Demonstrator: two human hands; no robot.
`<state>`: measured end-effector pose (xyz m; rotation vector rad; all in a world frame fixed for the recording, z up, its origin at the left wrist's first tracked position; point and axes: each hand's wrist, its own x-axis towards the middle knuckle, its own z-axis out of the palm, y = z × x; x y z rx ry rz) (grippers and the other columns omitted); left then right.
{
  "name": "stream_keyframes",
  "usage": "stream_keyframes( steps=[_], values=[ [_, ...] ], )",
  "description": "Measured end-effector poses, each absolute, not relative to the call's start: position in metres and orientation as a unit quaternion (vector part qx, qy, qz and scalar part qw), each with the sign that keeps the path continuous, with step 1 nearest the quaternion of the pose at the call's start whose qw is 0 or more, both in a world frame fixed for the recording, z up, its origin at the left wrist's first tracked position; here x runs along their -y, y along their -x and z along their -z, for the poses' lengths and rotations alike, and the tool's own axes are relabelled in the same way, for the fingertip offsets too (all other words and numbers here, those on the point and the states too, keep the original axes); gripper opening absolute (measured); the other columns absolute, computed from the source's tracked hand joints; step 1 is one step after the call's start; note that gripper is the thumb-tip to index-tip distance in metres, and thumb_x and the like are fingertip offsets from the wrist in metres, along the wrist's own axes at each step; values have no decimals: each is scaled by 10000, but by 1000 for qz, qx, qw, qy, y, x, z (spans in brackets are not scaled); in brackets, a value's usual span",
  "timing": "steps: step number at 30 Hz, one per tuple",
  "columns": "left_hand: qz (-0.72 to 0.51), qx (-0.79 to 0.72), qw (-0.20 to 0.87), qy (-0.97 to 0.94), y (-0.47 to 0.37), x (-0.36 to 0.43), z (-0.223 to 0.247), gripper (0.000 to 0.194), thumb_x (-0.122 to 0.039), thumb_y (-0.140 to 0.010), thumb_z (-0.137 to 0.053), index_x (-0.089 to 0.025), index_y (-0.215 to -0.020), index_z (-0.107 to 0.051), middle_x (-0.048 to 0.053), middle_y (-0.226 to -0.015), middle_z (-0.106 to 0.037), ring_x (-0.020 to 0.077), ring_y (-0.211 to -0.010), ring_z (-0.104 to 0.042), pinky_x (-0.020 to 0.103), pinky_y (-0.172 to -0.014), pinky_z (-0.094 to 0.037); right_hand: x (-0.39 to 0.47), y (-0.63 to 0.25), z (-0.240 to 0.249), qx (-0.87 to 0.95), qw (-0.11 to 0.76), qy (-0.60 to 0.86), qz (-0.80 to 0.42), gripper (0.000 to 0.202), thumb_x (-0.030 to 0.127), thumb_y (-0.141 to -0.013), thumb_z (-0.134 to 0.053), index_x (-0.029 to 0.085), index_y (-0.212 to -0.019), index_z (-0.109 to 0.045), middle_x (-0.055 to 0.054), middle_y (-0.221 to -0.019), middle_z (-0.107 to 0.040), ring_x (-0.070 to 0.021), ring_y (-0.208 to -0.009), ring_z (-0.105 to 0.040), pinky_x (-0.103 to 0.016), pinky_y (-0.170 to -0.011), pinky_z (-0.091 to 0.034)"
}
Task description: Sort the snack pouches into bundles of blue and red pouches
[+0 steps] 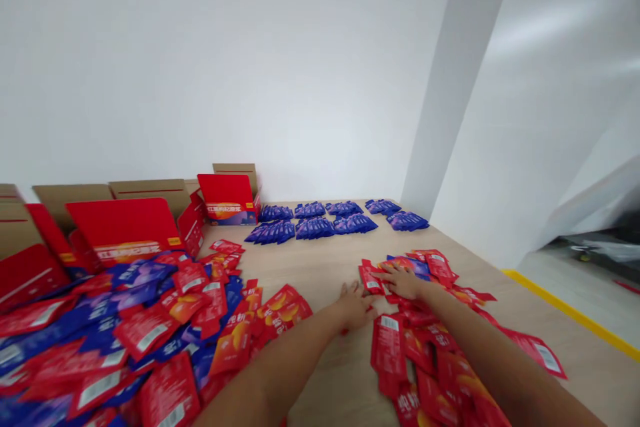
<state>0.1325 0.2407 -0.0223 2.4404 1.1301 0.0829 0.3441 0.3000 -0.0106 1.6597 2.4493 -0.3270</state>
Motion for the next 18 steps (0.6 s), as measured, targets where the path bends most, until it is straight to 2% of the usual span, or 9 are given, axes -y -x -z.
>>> stream_keyframes(
  steps=[3,5,9,12,16,18],
  values=[
    [-40,-376,236,-895,-112,-199,7,546,-520,-893,-264,-299,-1379,-379,93,-1468,-346,340,-1362,-241,560,-1068,-184,-264,-328,-10,-824,108,-551,75,548,203,-796,-465,365,-1320,-463,-58,-1489,-312,-377,-1364,-203,-650,-1026,-133],
    [-53,-367,220,-902,-90,-173,-2,554,-540,-890,-256,-310,-1380,-371,83,-1464,-358,329,-1358,-257,550,-1068,-195,-240,-309,-20,-823,104,-557,38,537,197,-788,-480,336,-1307,-492,-77,-1490,-306,-388,-1365,-190,-642,-1031,-117],
    [-64,-433,138,-889,-32,-137,-11,580,-529,-868,-332,-297,-1400,-341,85,-1493,-305,339,-1382,-188,564,-1083,-133,-193,-259,-16,-797,46,-601,41,497,391,-898,-346,308,-1387,-380,-102,-1493,-292,-381,-1356,-222,-628,-1009,-202],
    [-44,-527,103,-842,12,-123,-8,597,-465,-837,-423,-257,-1394,-368,126,-1479,-317,382,-1364,-214,617,-1065,-99,-164,-232,-1,-778,61,-622,59,535,489,-903,-304,309,-1406,-339,-87,-1497,-287,-381,-1359,-212,-643,-1005,-203],
    [-29,-549,118,-827,47,-109,-6,545,-478,-851,-391,-288,-1361,-423,126,-1469,-330,410,-1355,-218,681,-1025,-83,-145,-227,9,-751,87,-654,37,537,398,-910,-320,226,-1419,-327,-126,-1464,-344,-398,-1359,-197,-684,-979,-202],
    [-18,-548,118,-828,51,-103,-8,557,-493,-860,-359,-263,-1361,-428,138,-1471,-319,416,-1357,-207,676,-1031,-65,-145,-232,7,-747,95,-657,36,505,367,-906,-328,219,-1384,-396,-126,-1432,-399,-408,-1341,-241,-688,-964,-231]
  ],
)
